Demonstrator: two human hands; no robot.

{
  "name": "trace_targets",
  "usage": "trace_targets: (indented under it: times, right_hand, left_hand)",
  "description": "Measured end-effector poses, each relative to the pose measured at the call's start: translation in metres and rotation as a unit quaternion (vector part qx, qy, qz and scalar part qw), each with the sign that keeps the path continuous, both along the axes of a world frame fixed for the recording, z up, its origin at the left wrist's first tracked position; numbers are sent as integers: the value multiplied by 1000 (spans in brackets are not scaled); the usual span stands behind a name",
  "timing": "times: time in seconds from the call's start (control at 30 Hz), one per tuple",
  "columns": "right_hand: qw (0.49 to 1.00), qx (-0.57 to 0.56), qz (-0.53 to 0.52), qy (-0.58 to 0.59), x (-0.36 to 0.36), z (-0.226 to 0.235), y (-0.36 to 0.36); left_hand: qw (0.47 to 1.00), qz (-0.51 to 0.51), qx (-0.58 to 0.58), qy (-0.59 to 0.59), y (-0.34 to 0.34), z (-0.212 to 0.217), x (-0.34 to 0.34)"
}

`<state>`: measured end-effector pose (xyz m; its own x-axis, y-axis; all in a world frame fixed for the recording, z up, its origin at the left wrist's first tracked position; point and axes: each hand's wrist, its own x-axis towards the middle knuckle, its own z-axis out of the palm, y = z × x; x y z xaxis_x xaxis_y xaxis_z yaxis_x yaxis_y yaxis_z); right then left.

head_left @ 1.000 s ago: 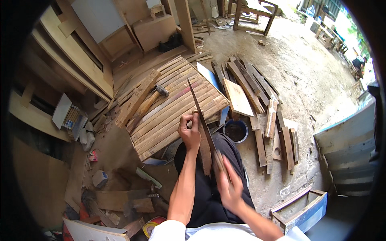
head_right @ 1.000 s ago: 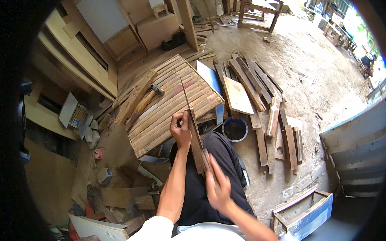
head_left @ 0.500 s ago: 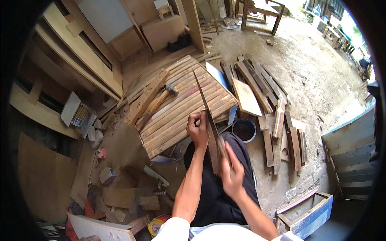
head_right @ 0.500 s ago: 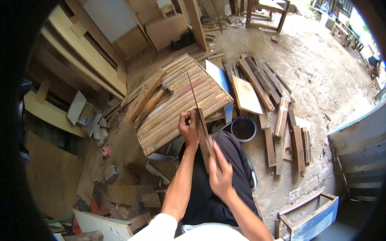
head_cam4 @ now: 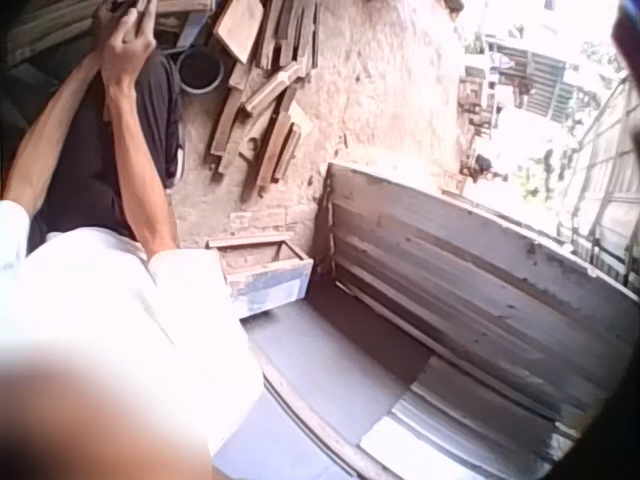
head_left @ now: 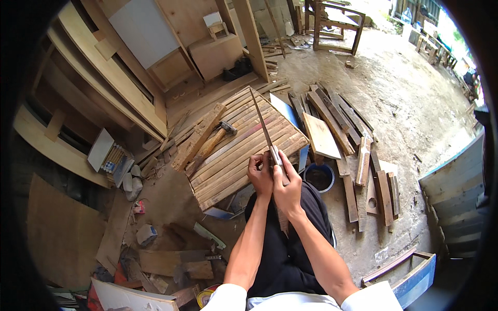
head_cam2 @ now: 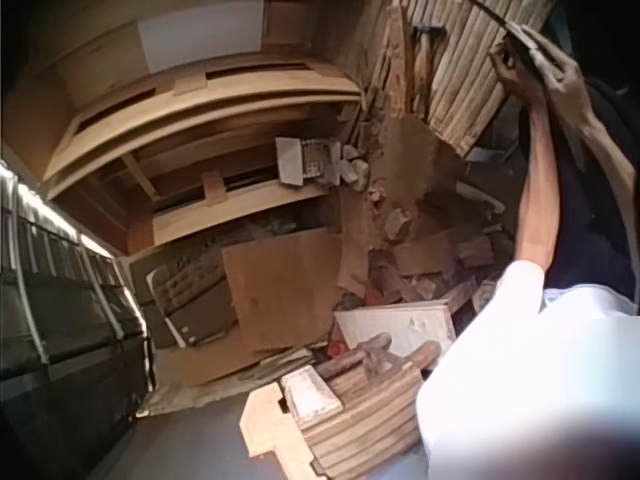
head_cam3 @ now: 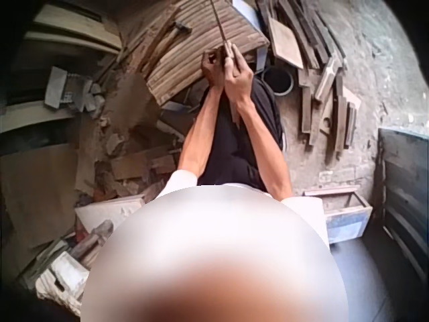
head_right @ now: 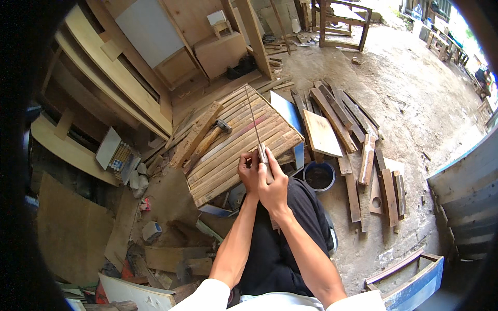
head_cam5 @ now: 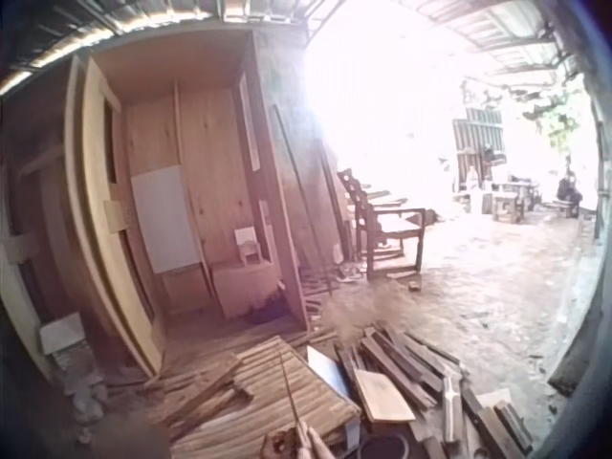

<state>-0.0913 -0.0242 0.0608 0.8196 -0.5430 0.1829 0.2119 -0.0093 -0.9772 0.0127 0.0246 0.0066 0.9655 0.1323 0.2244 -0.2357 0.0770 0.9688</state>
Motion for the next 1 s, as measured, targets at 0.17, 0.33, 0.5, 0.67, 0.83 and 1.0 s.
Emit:
trace_targets:
  times: [0.17,0.33,0.5,0.67,0.83,1.0]
  right_hand:
    - [998,-28,26,55,-140,14,0]
    - [987,-161,13,-20,-235,18,13]
    - [997,-63,-10,-42,-26,14,-3]
    - [1000,6,25,3,-46,3,-2]
    - [996,-45,51,50,-249,11,10]
    - [997,-57,9,55,-136,3,3]
  left_hand:
    - [996,5,44,-76,-2,-2,-1]
    - [996,19,27,-81,-3,-5,-1]
    - [999,-10,15,-44,2,-7,-2]
    - [998,-18,37,-41,2,-4,-1]
    - [995,21,30,-89,-5,-4,-5]
    - [998,25,46,-46,-2,-1,-3]
